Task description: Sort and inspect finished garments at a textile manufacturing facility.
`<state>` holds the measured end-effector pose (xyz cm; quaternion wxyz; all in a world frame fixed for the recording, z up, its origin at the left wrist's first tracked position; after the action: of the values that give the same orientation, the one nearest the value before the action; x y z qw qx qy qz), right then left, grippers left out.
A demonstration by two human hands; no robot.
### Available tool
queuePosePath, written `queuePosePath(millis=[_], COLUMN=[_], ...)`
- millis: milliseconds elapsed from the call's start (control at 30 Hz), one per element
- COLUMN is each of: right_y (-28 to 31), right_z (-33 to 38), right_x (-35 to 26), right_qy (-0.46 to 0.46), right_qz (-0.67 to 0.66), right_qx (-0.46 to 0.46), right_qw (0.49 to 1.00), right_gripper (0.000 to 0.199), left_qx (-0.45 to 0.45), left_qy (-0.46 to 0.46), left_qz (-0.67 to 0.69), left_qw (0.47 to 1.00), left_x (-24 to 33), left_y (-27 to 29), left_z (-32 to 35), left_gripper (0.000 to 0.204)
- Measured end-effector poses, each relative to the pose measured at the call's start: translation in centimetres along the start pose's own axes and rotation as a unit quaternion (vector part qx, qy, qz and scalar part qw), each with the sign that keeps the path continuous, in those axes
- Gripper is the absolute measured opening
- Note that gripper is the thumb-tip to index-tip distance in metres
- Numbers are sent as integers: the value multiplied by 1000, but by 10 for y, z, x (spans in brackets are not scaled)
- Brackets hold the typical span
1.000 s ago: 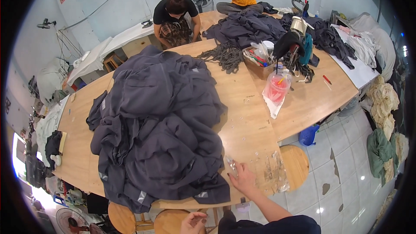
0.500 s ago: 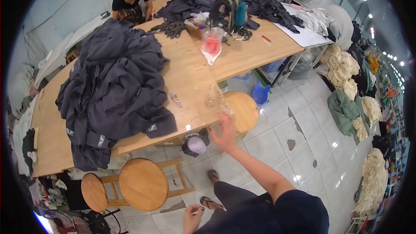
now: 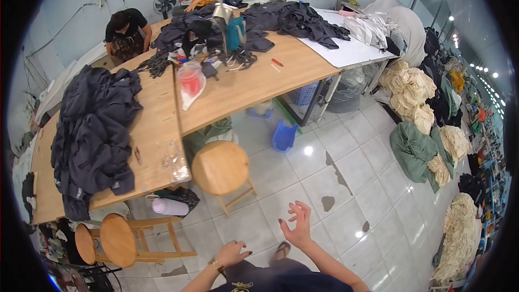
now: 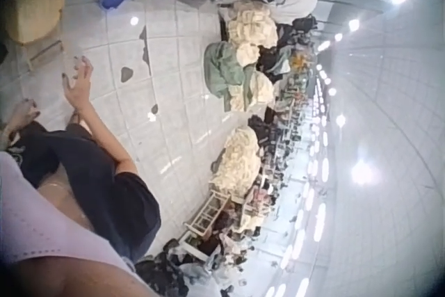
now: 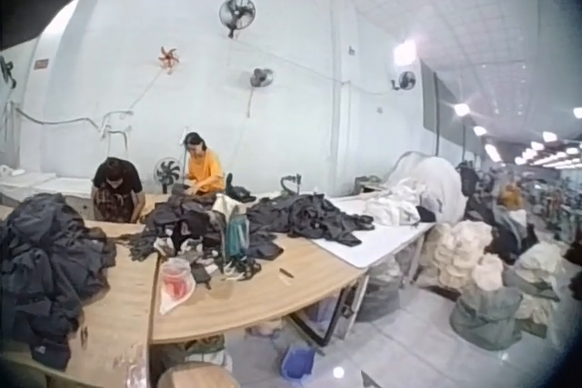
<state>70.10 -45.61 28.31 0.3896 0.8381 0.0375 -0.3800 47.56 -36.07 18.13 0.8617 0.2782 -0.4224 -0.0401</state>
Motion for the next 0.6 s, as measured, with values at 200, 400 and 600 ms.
queuePosePath(millis=[200, 400, 600], right_y=[64, 56, 57], right_z=[-79, -194, -295], right_x=[108, 182, 265], right_qy=[-11, 18, -45], right_qz=[47, 24, 20], right_qx=[-6, 14, -41], right_qw=[999, 999, 998], right_gripper=[58, 61, 57], left_qx=[-97, -117, -63], left_qy=[-96, -36, -8], left_qz=[91, -17, -121], left_qw=[986, 992, 991], left_x=[124, 111, 204], left_y=[-16, -1, 79], left_z=[-115, -239, -394], left_gripper=[43, 48, 49])
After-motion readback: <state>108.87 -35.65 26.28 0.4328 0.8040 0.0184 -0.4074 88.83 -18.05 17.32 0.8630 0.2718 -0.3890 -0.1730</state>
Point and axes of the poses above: each hand's wrist, its own z-axis away from the middle knuckle, its own y-axis out of the back of the hand, x = y × z, the point moved 5 cm from there along -z, towards the middle knuckle, and after that the axes turned 13 degrees about z, right-handed, at the moved point
